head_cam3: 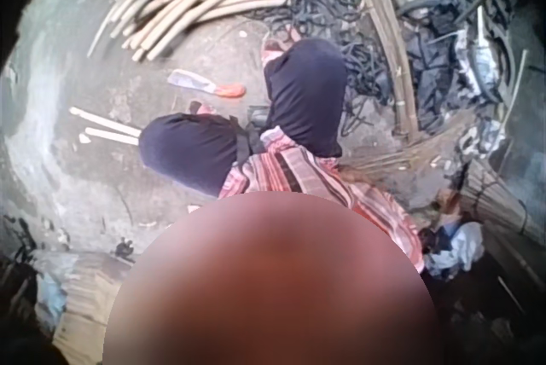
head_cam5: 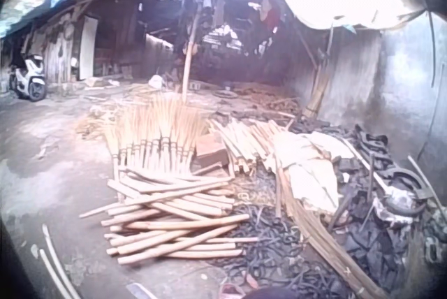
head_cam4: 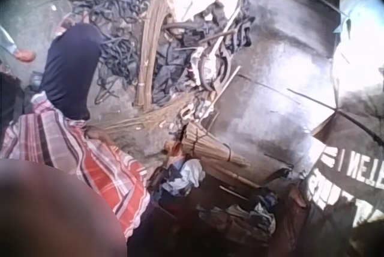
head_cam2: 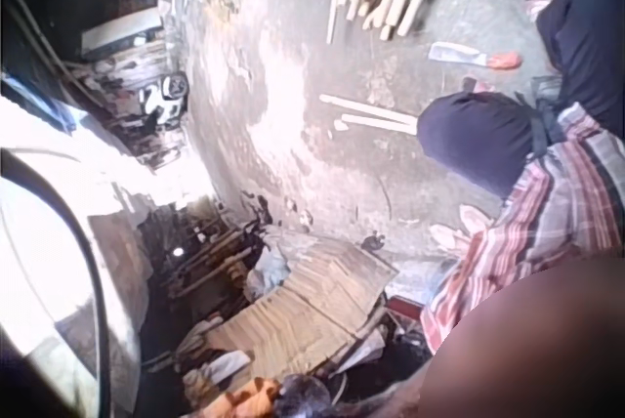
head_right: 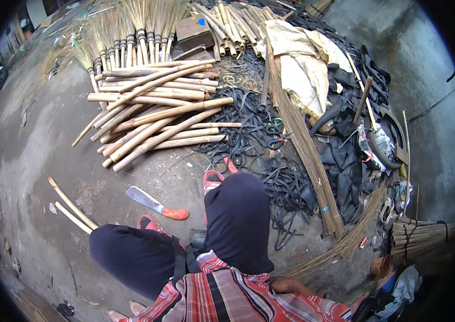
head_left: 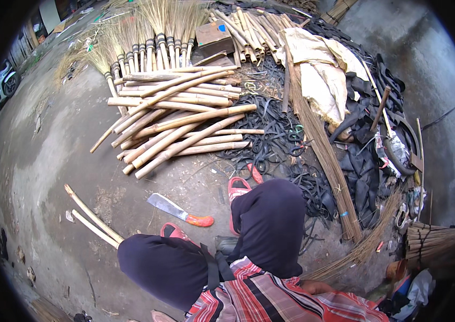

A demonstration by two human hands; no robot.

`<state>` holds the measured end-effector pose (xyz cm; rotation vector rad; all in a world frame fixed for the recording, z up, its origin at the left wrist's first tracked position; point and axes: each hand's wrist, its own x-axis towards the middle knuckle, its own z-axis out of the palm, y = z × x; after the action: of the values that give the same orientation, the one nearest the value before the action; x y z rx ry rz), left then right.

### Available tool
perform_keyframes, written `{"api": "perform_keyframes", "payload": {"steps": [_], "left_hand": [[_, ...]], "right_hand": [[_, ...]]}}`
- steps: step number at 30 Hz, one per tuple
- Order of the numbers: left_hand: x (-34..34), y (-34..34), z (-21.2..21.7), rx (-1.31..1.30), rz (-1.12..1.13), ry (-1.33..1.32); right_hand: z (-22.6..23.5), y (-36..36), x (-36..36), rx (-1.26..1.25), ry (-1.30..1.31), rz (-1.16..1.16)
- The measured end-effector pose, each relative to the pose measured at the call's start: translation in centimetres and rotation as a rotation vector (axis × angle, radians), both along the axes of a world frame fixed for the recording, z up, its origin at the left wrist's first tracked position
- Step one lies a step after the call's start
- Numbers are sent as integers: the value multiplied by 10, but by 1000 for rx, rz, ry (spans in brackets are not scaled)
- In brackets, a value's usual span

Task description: The person sits on the ground and uses a knife to sharpen the ends of bamboo sticks. They repeatedly pick up sticks, hold them with one hand, and shave the tip with the other, then place the sharpened sticks aside.

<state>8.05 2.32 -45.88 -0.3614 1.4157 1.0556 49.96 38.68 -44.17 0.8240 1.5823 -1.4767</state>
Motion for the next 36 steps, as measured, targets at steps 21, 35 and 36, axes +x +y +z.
{"api": "perform_keyframes", "payload": {"steps": [21, 35, 36], "left_hand": [[15, 8, 18, -10, -35, 23], [21, 2, 25, -1, -65, 16], [22, 1, 26, 0, -69, 15]], "right_hand": [[30, 10, -25, -260, -166, 126], [111, 40, -66, -347, -196, 245], [115, 43, -71, -374, -180, 210]]}}
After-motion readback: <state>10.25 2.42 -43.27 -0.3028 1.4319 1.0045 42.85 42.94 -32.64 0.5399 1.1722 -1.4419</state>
